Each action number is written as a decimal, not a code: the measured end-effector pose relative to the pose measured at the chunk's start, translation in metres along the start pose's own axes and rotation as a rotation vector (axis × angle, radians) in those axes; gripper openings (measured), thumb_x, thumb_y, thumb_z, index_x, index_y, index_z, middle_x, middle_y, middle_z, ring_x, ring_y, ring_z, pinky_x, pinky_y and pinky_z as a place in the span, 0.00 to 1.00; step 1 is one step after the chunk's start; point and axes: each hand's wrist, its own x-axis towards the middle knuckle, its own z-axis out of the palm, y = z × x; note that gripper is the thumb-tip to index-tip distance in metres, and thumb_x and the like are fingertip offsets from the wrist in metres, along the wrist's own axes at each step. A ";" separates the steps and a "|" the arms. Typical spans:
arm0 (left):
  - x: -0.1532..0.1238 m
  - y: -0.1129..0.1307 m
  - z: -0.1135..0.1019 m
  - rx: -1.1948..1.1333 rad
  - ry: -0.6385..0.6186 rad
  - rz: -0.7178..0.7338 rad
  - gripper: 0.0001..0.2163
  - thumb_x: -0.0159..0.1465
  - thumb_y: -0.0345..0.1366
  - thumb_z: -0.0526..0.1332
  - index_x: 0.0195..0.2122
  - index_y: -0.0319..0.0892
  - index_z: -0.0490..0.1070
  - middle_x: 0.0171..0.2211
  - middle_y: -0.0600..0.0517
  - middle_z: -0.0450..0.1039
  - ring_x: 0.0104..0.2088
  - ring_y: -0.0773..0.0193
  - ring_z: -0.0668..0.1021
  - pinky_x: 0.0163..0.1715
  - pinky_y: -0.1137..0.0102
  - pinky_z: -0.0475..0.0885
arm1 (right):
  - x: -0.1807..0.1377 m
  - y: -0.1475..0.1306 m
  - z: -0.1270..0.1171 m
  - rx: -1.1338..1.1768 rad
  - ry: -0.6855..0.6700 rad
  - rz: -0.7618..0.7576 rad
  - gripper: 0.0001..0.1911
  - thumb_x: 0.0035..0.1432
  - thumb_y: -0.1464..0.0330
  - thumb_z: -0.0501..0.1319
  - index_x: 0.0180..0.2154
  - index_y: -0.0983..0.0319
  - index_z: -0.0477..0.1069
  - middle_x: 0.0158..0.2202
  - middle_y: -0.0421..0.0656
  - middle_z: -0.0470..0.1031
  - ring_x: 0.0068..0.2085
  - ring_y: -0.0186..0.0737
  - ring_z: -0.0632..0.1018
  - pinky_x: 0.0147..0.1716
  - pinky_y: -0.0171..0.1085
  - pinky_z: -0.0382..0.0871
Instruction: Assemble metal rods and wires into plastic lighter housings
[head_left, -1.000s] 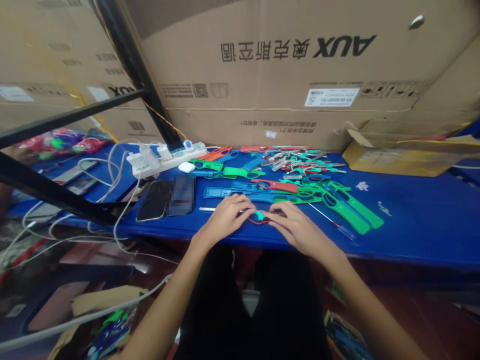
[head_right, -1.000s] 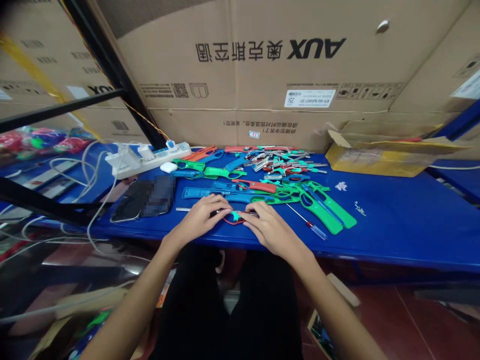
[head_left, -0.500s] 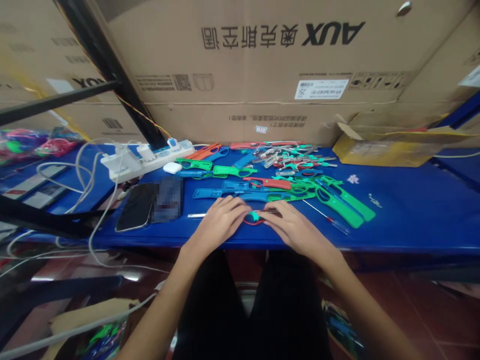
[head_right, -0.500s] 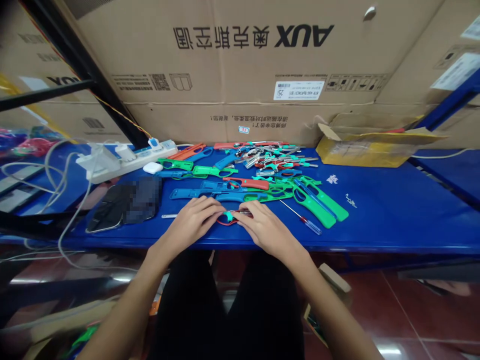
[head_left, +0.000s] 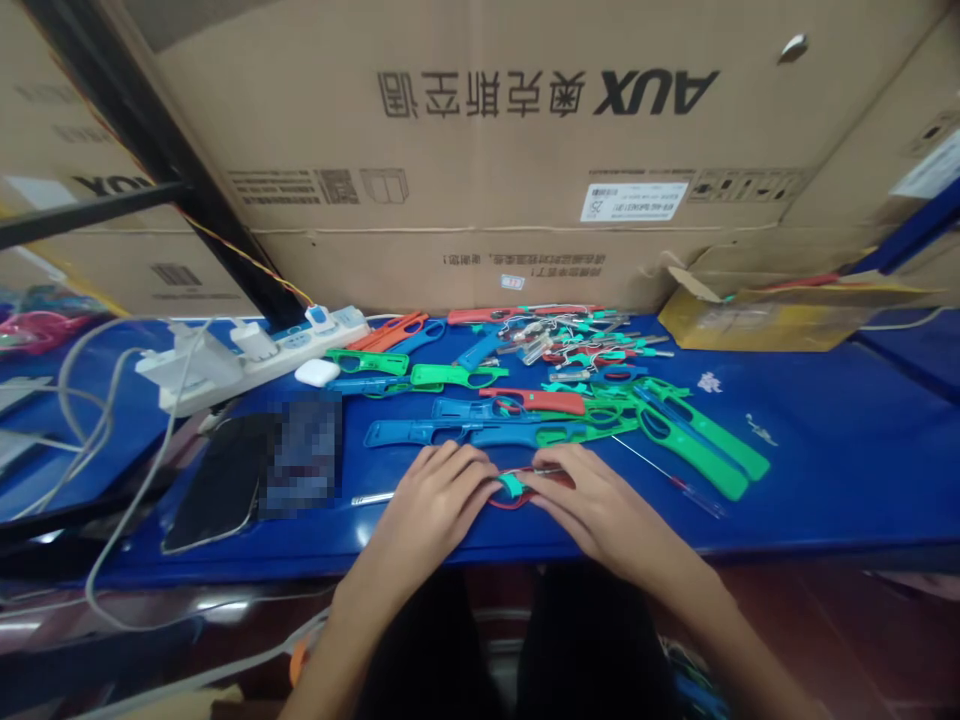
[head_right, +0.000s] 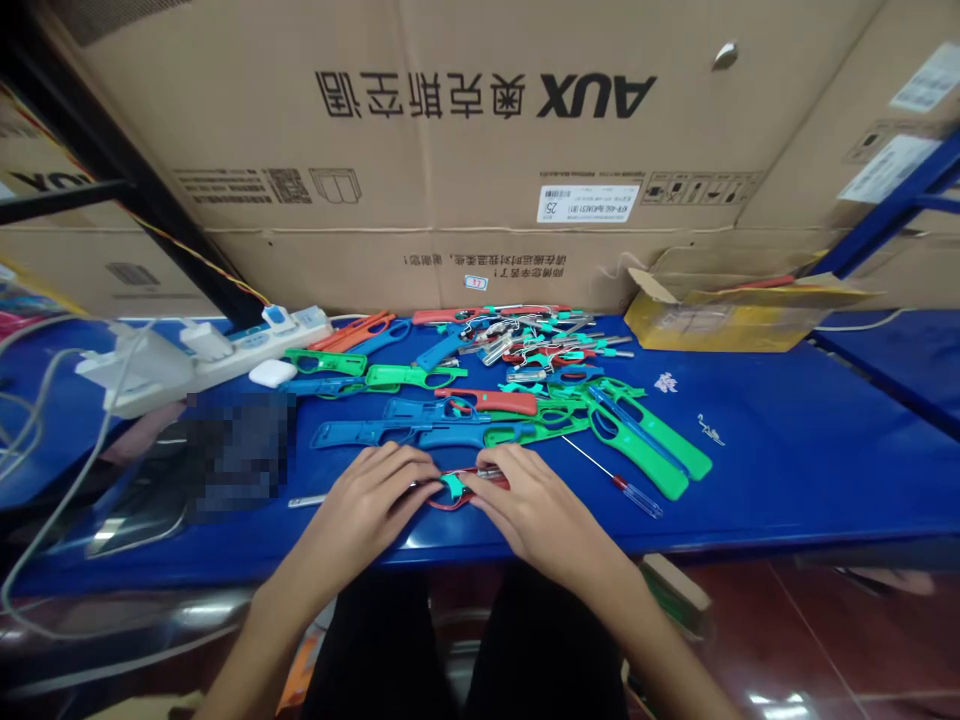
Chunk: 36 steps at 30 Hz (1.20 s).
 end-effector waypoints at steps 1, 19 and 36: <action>0.000 0.000 0.000 -0.018 0.002 -0.010 0.06 0.75 0.36 0.57 0.43 0.43 0.73 0.44 0.52 0.78 0.43 0.59 0.75 0.47 0.62 0.64 | 0.000 0.000 -0.001 0.004 -0.004 0.003 0.16 0.71 0.68 0.57 0.57 0.60 0.75 0.51 0.52 0.75 0.52 0.47 0.76 0.52 0.47 0.76; 0.001 -0.002 -0.006 -0.100 0.149 -0.060 0.08 0.71 0.40 0.63 0.46 0.46 0.80 0.46 0.49 0.81 0.48 0.55 0.77 0.48 0.57 0.71 | -0.003 0.012 -0.007 -0.079 0.174 0.042 0.18 0.71 0.61 0.59 0.59 0.53 0.73 0.57 0.51 0.74 0.57 0.53 0.74 0.55 0.56 0.67; -0.033 -0.011 -0.026 -0.132 0.128 -0.255 0.15 0.74 0.38 0.59 0.61 0.49 0.68 0.59 0.48 0.71 0.60 0.55 0.68 0.62 0.55 0.65 | 0.054 0.098 -0.032 -0.037 -0.128 0.153 0.21 0.67 0.54 0.61 0.54 0.59 0.76 0.51 0.50 0.78 0.51 0.53 0.77 0.51 0.53 0.70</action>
